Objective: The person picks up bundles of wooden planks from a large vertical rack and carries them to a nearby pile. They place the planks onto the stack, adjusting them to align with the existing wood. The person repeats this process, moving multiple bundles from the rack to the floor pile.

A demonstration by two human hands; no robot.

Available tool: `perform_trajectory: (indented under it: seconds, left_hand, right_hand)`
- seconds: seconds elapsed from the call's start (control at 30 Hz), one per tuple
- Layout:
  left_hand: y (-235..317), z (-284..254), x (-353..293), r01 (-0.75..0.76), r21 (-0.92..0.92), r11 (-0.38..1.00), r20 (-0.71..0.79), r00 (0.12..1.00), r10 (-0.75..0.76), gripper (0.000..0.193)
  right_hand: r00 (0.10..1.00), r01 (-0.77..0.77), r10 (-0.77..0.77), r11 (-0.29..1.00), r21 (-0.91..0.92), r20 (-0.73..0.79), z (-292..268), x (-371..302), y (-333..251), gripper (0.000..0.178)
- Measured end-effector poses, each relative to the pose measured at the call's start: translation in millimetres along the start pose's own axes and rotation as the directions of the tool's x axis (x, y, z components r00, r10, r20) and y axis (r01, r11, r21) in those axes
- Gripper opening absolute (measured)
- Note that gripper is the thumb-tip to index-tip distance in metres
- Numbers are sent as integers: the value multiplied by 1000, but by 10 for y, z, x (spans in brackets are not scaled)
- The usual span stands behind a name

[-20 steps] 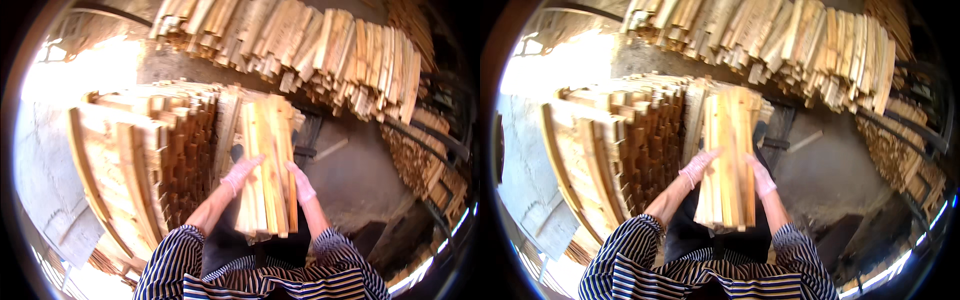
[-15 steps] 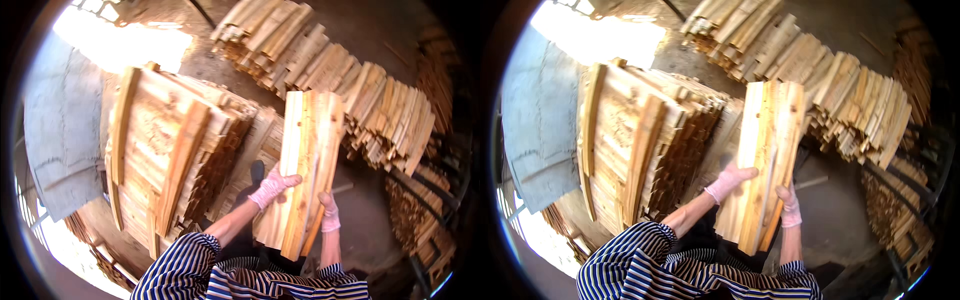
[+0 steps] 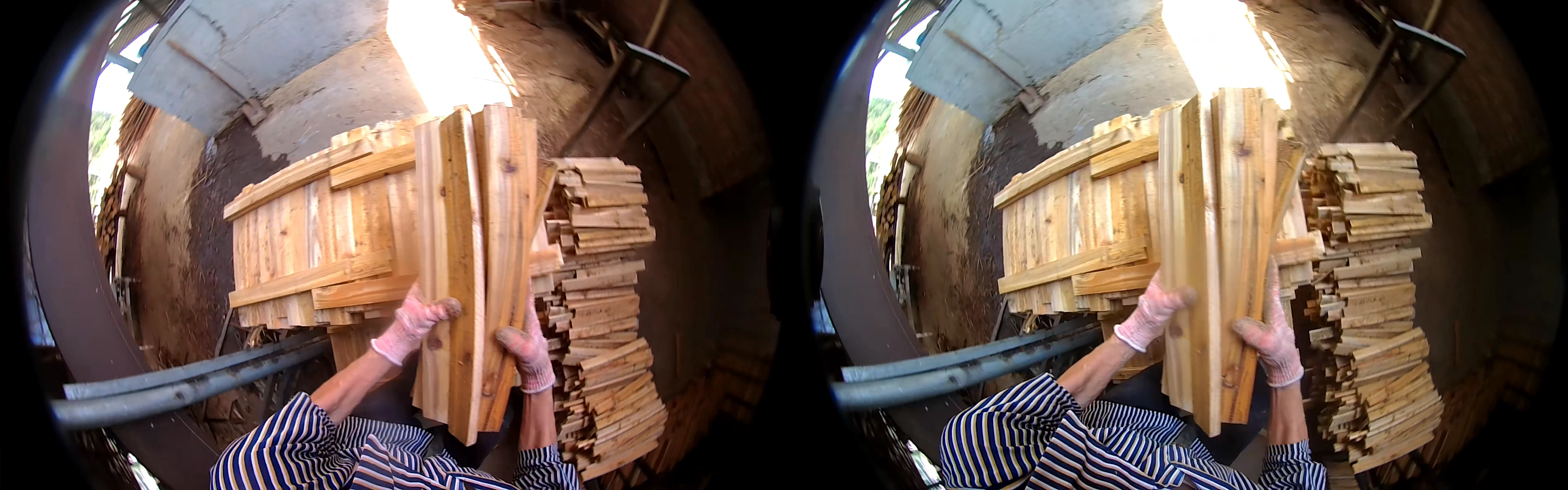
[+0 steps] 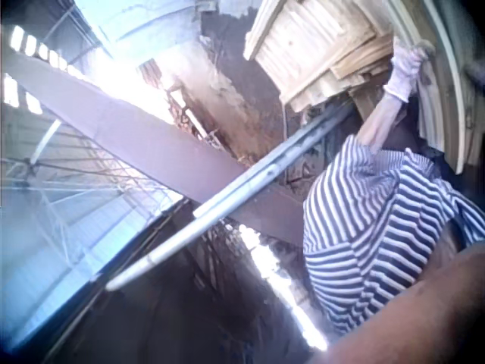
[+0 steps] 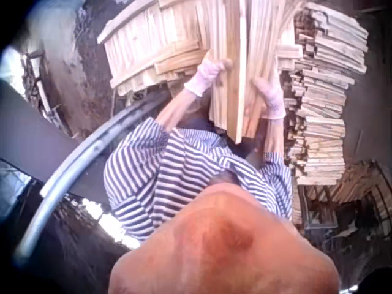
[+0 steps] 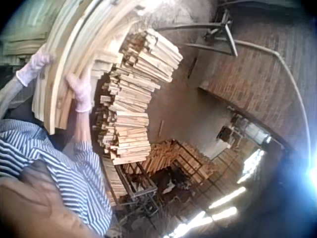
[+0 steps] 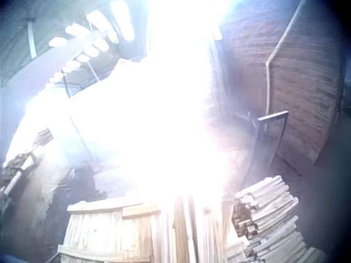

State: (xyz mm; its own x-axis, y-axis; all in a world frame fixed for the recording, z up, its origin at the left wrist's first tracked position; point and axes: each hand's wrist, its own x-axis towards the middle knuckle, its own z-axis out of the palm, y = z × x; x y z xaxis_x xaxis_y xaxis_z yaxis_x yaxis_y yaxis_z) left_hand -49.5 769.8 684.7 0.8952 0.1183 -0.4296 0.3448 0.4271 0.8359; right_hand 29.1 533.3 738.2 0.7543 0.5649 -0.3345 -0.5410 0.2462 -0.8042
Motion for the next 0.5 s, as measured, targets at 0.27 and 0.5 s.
perform_trajectory:
  seconds: [0.27,0.5]
  left_hand:
    - [1389,-2634,-1103,116,480,870,-420,901,111,62]
    - [2531,-4066,-1022,95,424,901,-498,855,144,104]
  right_hand:
    - [874,-175,151,984,11,461,2613,1441,810,133]
    - [859,-186,219,976,-116,462,4191,2581,1776,133]
